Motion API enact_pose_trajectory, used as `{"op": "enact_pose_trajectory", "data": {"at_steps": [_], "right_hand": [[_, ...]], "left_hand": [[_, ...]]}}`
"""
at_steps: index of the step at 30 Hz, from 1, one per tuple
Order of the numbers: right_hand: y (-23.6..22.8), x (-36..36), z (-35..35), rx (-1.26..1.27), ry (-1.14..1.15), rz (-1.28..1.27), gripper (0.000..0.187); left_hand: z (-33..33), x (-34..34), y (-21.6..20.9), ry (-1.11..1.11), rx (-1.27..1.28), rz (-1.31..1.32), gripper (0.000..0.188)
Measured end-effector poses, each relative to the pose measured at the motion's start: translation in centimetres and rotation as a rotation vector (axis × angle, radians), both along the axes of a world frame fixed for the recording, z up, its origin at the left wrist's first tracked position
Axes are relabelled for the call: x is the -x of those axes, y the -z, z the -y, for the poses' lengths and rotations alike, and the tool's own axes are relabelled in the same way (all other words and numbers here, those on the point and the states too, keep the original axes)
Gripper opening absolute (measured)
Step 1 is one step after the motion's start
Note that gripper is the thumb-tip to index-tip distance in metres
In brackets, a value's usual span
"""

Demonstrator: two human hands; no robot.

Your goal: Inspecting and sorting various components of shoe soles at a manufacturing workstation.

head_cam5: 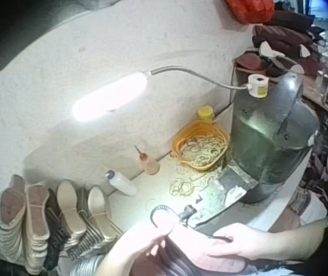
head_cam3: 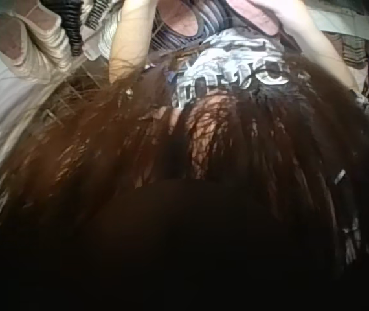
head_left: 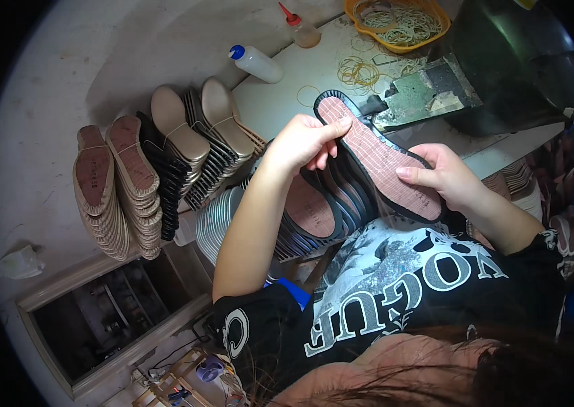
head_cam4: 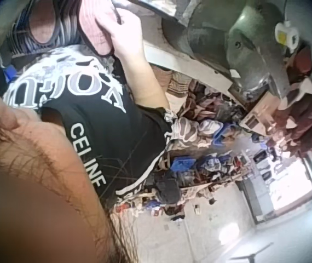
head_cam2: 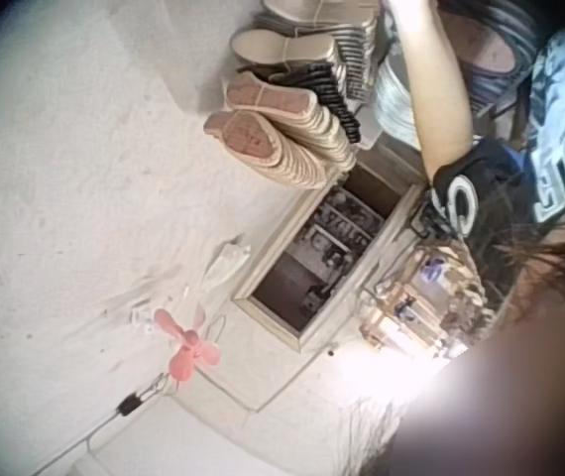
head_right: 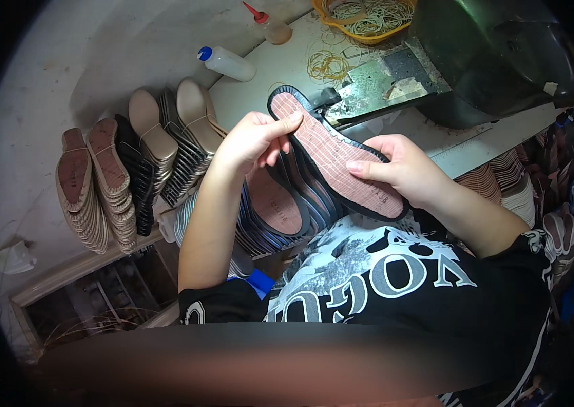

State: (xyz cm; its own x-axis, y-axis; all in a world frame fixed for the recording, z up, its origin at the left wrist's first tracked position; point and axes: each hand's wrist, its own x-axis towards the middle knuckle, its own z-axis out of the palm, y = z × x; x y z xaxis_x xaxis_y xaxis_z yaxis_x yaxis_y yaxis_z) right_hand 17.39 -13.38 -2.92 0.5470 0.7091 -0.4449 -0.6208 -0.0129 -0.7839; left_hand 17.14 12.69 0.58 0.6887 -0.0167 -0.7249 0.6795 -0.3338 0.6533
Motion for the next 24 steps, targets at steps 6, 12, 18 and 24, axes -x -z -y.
{"op": "enact_pose_trajectory", "data": {"at_steps": [6, 12, 18, 24], "right_hand": [[0.9, -0.7, -3.1, -0.163, 0.056, -0.086, 0.029], [0.4, 2.8, -4.5, -0.298, -0.169, -0.14, 0.035], [-1.0, 4.5, -3.8, -0.122, -0.048, 0.547, 0.043], [-6.5, 6.2, -3.3, -0.401, 0.245, 0.605, 0.045]], "left_hand": [[-1.8, -1.1, 2.6, -0.147, -0.035, 0.259, 0.046], [1.5, 4.6, 1.4, -0.823, 0.386, 0.76, 0.072], [5.6, 9.2, -1.5, -0.757, 1.125, 0.887, 0.102], [8.1, 11.4, -1.7, -0.43, 0.426, 1.125, 0.06]]}}
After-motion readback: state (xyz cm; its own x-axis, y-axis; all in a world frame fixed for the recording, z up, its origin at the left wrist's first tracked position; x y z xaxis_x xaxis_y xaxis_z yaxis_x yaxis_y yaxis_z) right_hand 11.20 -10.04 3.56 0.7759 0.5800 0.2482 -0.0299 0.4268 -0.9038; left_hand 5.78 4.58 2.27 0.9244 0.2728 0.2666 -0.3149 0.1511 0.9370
